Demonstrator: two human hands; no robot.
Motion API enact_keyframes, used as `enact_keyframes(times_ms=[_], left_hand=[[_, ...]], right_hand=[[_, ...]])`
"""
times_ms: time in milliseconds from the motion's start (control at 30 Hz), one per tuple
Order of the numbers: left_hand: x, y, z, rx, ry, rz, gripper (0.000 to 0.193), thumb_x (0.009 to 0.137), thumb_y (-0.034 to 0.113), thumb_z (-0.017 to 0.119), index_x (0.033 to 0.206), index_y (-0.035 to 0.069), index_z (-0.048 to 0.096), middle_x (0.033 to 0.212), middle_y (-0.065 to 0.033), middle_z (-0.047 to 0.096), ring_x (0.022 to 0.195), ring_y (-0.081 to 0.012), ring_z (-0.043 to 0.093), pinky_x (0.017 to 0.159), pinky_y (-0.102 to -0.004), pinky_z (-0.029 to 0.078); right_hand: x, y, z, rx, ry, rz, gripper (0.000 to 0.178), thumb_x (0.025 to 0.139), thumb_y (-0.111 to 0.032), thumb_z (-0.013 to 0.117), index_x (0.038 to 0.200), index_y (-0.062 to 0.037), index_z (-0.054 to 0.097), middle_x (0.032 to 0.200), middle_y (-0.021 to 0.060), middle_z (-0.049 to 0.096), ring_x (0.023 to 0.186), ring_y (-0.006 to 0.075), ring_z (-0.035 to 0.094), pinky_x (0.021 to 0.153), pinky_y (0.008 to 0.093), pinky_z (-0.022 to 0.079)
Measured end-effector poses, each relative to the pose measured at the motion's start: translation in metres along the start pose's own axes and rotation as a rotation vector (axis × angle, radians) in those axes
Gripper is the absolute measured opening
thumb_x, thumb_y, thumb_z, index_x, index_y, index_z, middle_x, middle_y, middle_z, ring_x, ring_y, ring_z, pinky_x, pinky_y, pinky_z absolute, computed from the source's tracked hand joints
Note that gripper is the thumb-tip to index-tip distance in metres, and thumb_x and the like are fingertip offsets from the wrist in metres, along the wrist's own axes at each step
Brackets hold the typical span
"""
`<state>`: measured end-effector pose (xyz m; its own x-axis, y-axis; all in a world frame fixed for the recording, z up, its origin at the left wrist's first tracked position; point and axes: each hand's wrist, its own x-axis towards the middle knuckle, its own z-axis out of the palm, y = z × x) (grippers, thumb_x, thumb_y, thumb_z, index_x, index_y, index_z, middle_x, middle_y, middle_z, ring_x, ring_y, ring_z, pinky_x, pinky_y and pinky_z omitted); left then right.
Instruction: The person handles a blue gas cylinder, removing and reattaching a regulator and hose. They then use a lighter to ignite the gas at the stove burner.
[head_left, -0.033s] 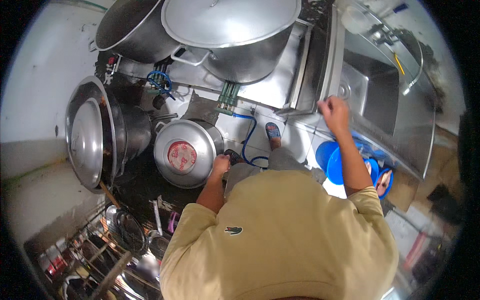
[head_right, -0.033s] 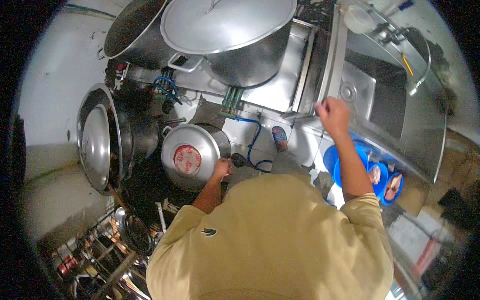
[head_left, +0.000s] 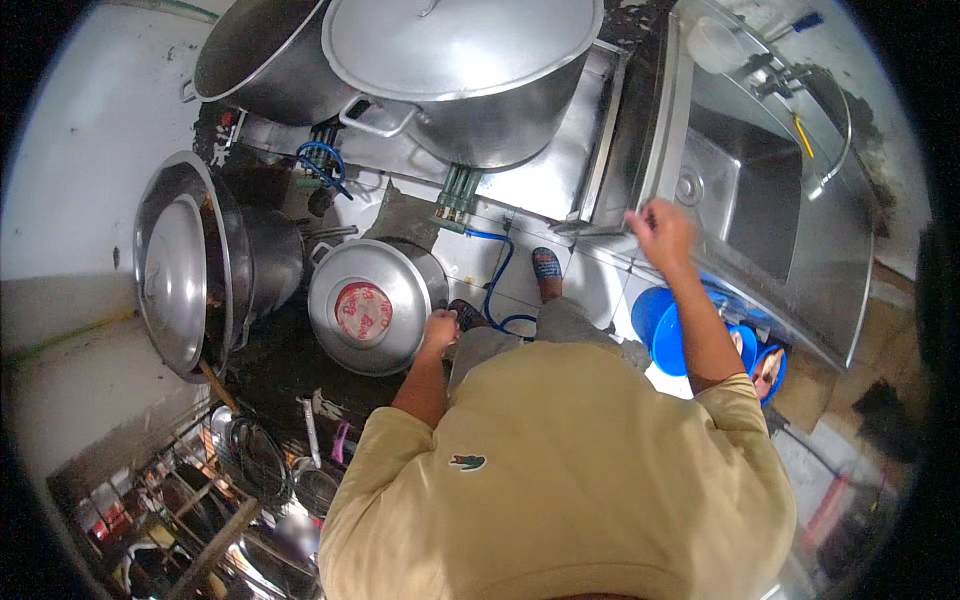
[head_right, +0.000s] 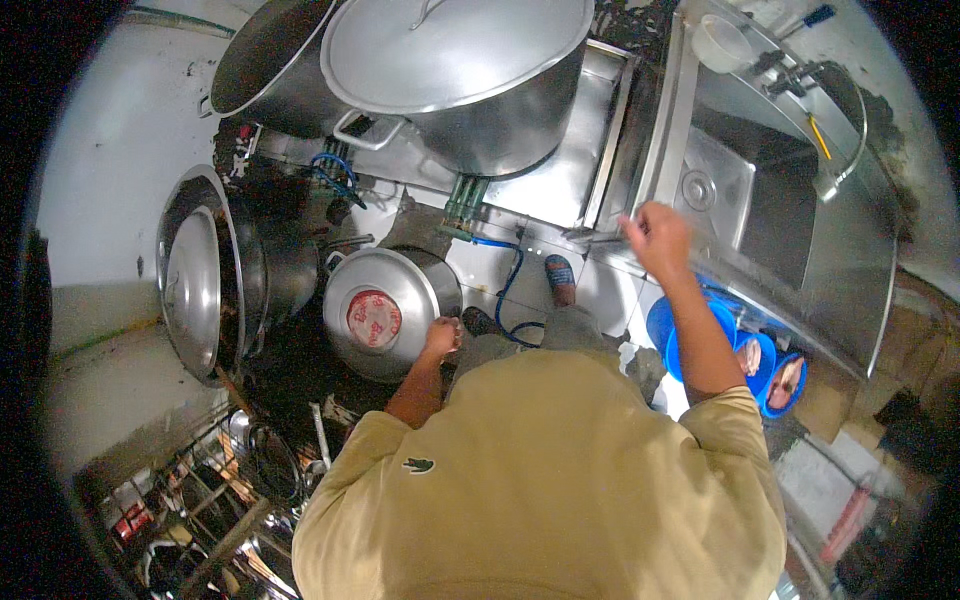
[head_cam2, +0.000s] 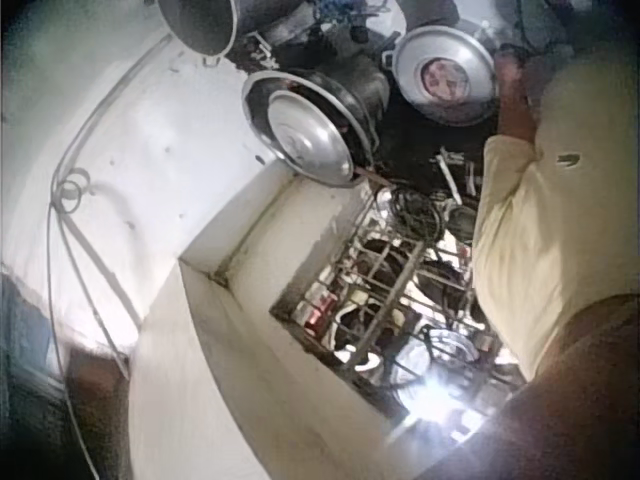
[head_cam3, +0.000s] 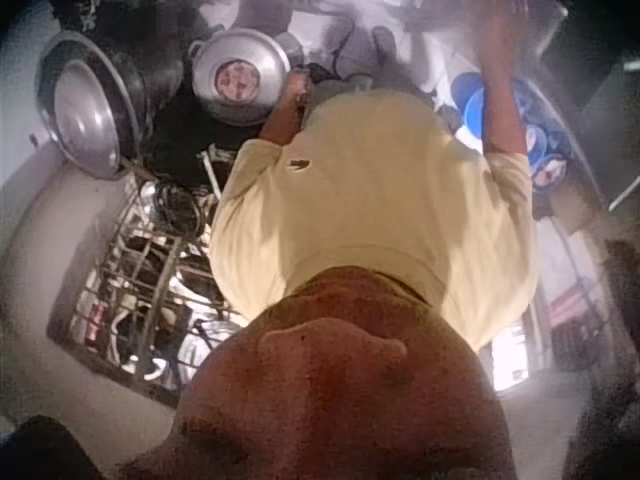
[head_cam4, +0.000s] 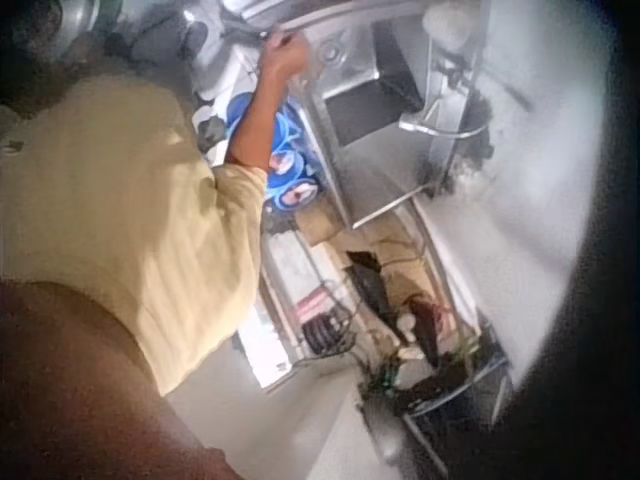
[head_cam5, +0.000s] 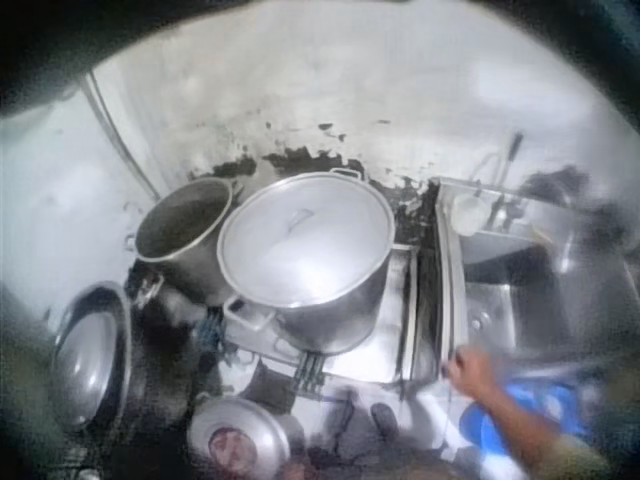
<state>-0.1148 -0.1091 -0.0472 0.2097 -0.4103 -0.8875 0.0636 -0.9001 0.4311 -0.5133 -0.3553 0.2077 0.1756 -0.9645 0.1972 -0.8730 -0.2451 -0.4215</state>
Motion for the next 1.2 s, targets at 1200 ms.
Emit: enact_keyframes(times_ms=[1200], left_hand=[[0.224, 0.199, 0.036, 0.164, 0.730, -0.111, 0.030, 0.091, 0.026, 0.050, 0.105, 0.009, 0.070, 0.108, -0.0152, 0.069, 0.100, -0.0310, 0.068, 0.085, -0.0400, 0.054]], right_hand=[[0.003, 0.027, 0.015, 0.049, -0.266, -0.275, 0.028, 0.081, -0.022, 0.069, 0.078, -0.0039, 0.048, 0.076, 0.0143, 0.046, 0.068, 0.0338, 0.049, 0.060, 0.0407, 0.039]])
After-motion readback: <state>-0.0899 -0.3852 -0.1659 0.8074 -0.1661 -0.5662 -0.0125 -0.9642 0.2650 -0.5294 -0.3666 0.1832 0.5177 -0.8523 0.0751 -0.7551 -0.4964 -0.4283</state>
